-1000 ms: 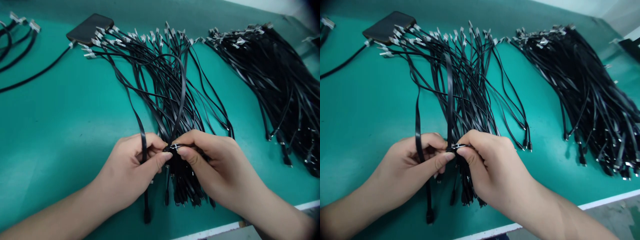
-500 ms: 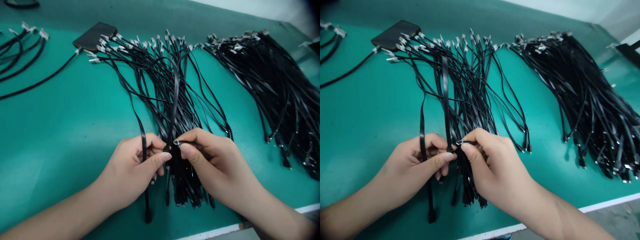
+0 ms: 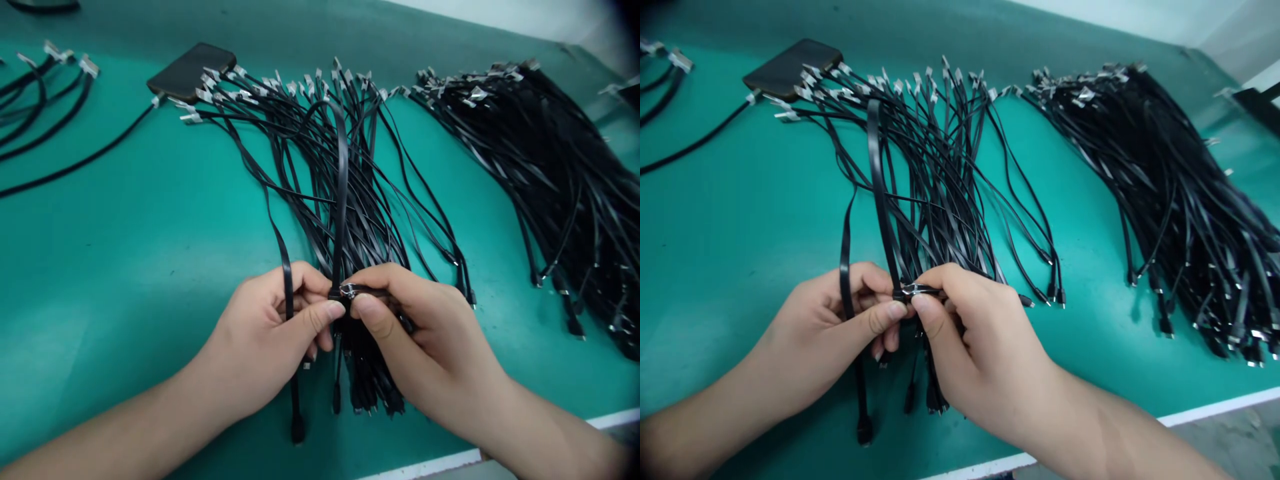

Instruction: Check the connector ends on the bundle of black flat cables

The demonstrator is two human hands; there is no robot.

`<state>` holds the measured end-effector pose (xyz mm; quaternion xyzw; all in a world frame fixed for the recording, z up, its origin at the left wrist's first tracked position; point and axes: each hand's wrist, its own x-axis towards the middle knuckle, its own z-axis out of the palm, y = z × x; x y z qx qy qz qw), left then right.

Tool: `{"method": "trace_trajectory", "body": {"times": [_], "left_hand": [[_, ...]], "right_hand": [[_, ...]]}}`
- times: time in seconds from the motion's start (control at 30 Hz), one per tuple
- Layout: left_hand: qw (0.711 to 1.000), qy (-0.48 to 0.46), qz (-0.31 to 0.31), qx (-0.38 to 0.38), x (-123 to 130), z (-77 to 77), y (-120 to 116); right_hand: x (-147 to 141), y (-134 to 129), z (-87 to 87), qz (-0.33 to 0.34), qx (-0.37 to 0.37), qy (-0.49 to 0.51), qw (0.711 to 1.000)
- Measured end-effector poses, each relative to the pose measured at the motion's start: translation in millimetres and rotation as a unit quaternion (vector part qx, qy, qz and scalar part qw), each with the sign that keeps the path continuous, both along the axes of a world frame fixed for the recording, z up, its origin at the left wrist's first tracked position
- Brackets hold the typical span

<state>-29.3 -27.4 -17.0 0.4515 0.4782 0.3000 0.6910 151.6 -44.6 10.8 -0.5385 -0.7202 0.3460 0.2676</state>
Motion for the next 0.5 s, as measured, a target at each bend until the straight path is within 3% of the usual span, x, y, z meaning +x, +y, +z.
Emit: {"method": "trace_trajectory", "body": {"times": [0.33, 0.5], "left_hand": [[1.000, 0.005, 0.004, 0.000, 1.0, 0.7, 1.1], [0.999, 0.035, -0.007, 0.017, 0.3, 0.8, -0.3]], "right_hand": [[-2.6, -1.6, -0.3, -0.014, -0.002, -0.015, 1.000], [-2.9, 0.8, 3.3, 0.011, 0.001, -0.013, 1.000]]}}
